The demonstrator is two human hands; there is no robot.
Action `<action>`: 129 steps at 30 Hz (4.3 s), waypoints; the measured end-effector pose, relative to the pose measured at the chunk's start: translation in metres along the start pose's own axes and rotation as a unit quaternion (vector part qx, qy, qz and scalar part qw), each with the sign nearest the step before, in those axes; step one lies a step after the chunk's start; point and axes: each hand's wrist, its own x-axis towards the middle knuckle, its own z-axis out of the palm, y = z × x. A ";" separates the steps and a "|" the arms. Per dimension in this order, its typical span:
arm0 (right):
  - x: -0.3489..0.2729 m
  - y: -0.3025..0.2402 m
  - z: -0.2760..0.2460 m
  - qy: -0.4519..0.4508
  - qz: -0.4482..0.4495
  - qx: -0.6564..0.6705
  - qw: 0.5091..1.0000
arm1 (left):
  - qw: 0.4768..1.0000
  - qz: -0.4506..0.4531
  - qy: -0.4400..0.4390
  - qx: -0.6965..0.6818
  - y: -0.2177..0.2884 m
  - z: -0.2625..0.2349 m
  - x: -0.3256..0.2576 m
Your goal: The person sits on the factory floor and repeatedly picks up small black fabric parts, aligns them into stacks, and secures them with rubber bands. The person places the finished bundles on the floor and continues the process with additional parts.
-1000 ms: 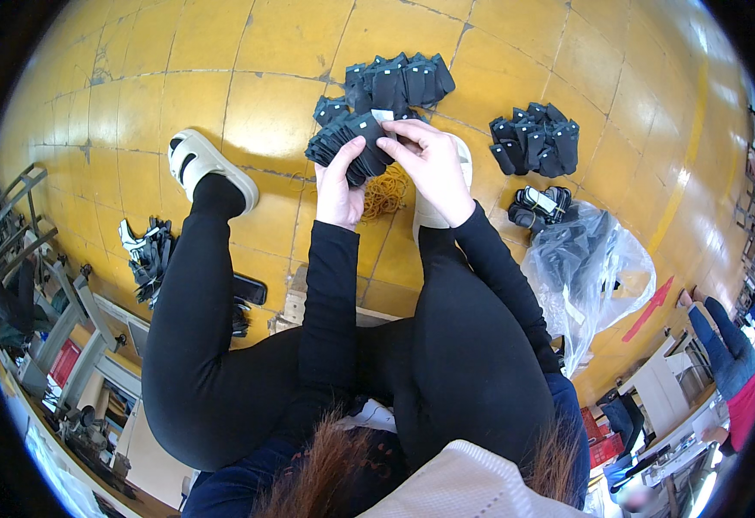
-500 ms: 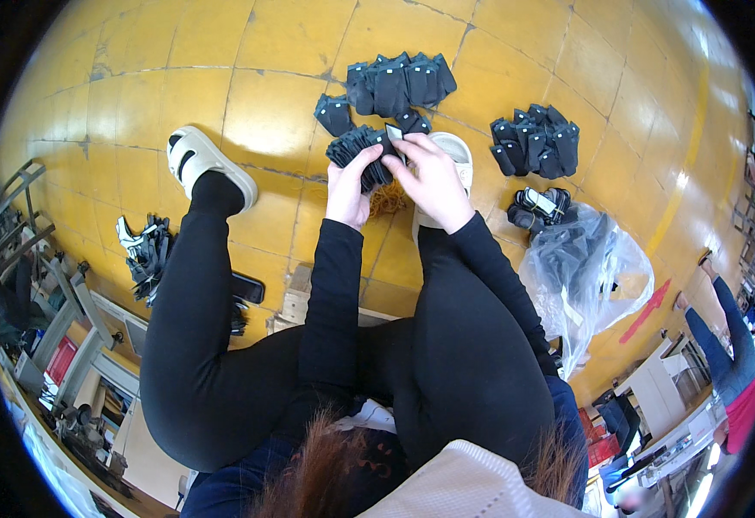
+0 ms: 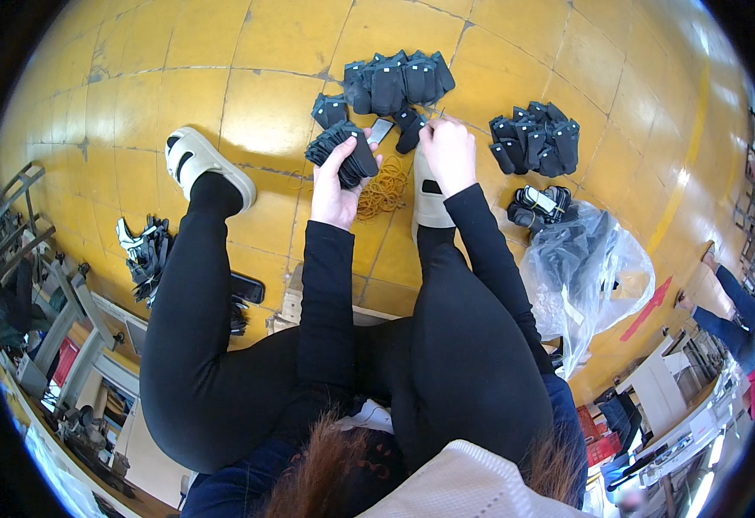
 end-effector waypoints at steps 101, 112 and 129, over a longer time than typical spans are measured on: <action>-0.043 -0.034 -0.066 0.023 0.018 0.420 0.907 | 0.987 0.119 -0.095 0.043 -0.034 0.040 -0.016; -0.042 -0.027 -0.067 -0.009 -0.003 0.410 0.912 | 0.990 0.117 -0.029 0.071 -0.034 0.037 -0.012; -0.024 0.099 -0.065 0.123 0.077 0.031 0.989 | 0.995 0.011 -0.095 0.035 -0.035 0.030 -0.009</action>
